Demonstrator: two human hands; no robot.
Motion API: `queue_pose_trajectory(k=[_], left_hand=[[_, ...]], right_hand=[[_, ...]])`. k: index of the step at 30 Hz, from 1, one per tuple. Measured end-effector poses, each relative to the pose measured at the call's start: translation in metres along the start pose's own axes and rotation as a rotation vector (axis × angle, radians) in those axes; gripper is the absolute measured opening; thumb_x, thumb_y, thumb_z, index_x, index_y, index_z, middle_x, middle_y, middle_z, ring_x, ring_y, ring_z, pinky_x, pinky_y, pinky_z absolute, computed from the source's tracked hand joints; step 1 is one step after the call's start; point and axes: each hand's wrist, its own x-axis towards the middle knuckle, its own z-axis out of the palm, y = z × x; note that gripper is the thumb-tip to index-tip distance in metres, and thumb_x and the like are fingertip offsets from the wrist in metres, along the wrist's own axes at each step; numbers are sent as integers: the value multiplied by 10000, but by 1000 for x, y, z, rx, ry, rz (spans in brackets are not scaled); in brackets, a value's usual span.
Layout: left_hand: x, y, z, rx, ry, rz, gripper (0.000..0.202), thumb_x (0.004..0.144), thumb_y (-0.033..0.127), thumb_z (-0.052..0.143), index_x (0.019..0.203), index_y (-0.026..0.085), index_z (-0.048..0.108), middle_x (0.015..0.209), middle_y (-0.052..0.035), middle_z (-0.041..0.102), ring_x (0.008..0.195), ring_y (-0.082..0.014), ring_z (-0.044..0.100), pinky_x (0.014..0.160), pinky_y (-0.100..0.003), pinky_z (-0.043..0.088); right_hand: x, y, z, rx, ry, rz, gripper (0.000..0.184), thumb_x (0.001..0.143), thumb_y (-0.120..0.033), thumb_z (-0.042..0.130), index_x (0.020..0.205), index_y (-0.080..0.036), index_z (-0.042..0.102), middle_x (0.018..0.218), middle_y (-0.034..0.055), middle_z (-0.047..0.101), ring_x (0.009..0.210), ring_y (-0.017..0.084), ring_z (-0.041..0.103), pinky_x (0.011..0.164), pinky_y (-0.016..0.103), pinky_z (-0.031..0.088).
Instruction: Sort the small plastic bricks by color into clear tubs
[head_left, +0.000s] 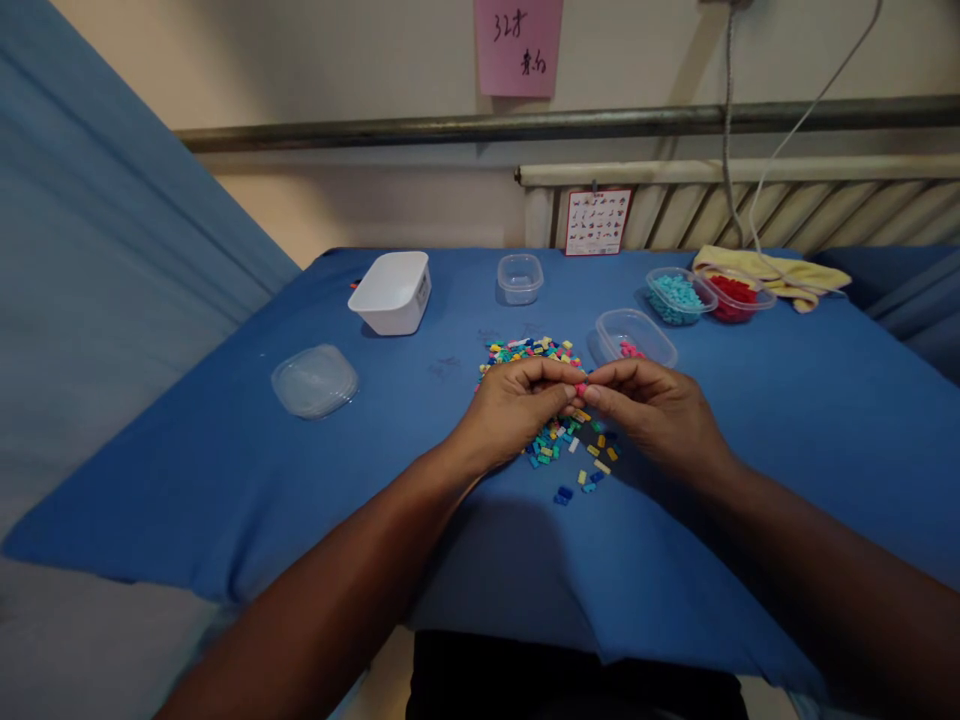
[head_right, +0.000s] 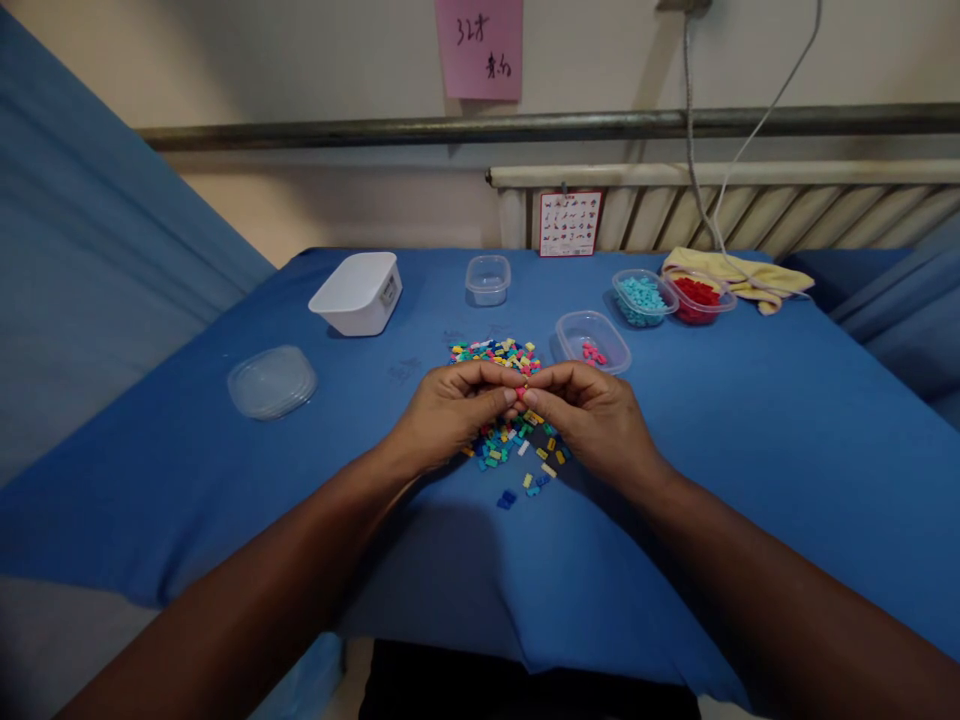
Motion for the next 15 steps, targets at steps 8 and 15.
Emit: queue_pose_trajectory(k=[8,15], left_hand=[[2,-2,3,-64,48,26,263,753,251,928,937,156,766,865,-16,780,747,-121,735,794,-293,624],[0,-1,3,-72,59,11,338,727,287,967,949,149,753,810,-7,772,717,-121,739,772,-279,617]], right_hand=[[-2,2,-2,-17,-21,8,212,841,-425,951,926,-252,862,892,35,867,802,207,809,780,368,685],[-4,6,-2,49,-3,46,233,844,-447,962,930,-251,871,881,35,859,791,182,785,768,328,645]])
